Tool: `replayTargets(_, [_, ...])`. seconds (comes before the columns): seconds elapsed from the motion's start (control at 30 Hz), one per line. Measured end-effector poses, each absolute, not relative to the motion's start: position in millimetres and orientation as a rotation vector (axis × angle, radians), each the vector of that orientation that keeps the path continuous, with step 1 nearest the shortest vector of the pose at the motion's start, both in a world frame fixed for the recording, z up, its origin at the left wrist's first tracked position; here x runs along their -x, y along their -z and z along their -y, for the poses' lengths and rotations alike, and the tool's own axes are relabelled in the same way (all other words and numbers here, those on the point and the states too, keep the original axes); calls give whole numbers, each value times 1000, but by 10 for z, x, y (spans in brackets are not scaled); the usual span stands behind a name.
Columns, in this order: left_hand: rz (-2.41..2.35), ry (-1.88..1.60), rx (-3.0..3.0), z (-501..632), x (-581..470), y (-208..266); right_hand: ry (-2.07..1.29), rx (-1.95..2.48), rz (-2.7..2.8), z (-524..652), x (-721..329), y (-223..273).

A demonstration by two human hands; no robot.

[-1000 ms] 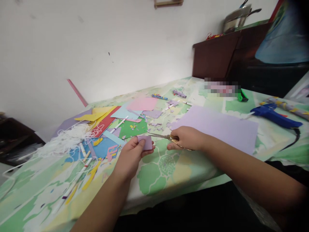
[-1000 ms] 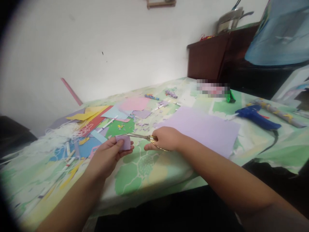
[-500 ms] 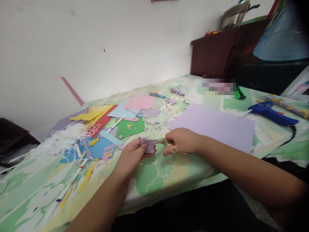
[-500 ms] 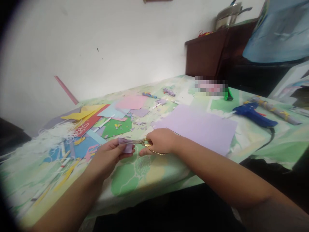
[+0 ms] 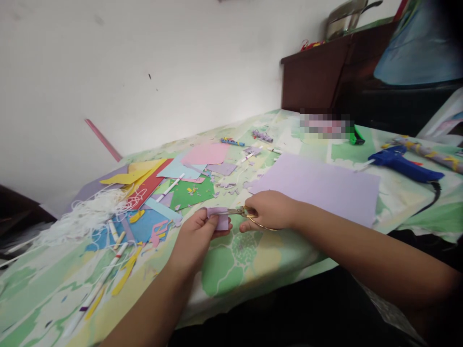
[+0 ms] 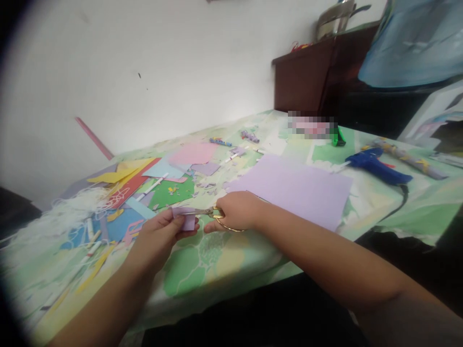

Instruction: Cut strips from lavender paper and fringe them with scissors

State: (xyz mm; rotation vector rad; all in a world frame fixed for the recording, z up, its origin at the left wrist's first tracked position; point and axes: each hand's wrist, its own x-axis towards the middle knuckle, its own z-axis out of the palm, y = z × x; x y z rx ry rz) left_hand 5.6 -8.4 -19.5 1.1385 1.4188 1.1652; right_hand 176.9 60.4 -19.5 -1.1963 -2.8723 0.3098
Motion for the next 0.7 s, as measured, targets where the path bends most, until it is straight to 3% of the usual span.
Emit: replayTargets(0.7, [-1456, -1143, -1219, 140, -108, 148, -333, 1164, 2829, -482, -1710, 137])
